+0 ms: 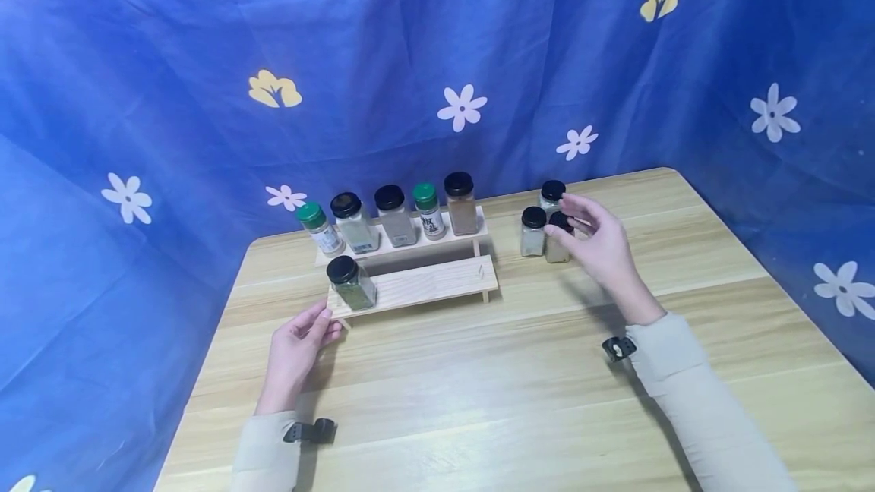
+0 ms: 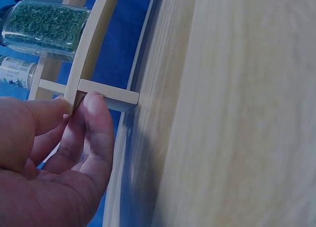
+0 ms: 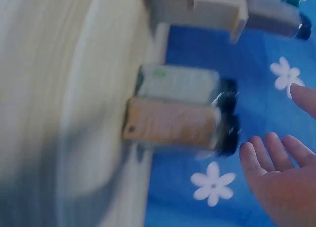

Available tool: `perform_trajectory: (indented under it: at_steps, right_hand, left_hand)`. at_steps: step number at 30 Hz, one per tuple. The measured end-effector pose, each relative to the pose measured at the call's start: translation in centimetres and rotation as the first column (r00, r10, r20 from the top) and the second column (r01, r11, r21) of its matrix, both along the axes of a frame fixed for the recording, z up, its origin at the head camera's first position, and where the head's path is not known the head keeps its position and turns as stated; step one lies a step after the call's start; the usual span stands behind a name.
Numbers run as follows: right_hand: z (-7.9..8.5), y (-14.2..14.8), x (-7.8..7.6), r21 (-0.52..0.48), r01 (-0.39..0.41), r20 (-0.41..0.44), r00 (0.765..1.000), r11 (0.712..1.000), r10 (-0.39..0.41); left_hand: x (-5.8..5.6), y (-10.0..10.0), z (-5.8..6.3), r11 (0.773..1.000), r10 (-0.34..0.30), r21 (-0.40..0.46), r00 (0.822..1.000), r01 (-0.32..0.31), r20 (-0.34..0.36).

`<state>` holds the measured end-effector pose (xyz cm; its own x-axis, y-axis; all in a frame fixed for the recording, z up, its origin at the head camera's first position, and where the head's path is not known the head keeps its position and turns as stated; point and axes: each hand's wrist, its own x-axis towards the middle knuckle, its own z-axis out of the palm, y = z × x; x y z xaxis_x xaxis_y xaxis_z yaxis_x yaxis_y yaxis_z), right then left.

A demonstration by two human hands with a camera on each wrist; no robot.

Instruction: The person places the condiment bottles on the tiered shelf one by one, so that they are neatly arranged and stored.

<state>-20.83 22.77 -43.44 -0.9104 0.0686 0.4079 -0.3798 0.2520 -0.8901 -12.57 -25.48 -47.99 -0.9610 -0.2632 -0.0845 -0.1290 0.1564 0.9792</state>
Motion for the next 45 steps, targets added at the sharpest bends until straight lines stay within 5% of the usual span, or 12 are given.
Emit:
perform_trajectory:
  at_steps: [8, 20, 45]
  right_hand:
    - [-1.7, 1.8, -0.5, 0.086, 0.072, 0.109, 0.991, 0.994, -0.082]
    - [-4.3, 2.9, -1.8, 0.086, -0.042, 0.235, 0.972, 0.995, 0.020]
    - [-4.6, 4.3, -0.4, 0.236, -0.097, 0.218, 0.975, 0.967, 0.045]
  left_hand:
    - [0.1, 0.1, -0.1, 1.000, -0.007, -0.002, 1.000, 0.007, -0.004]
    - [-0.2, 0.4, -0.2, 1.000, -0.004, 0.009, 1.000, 0.004, -0.002]
    - [-0.1, 0.1, -0.1, 1.000, 0.010, -0.005, 1.000, -0.010, 0.008]
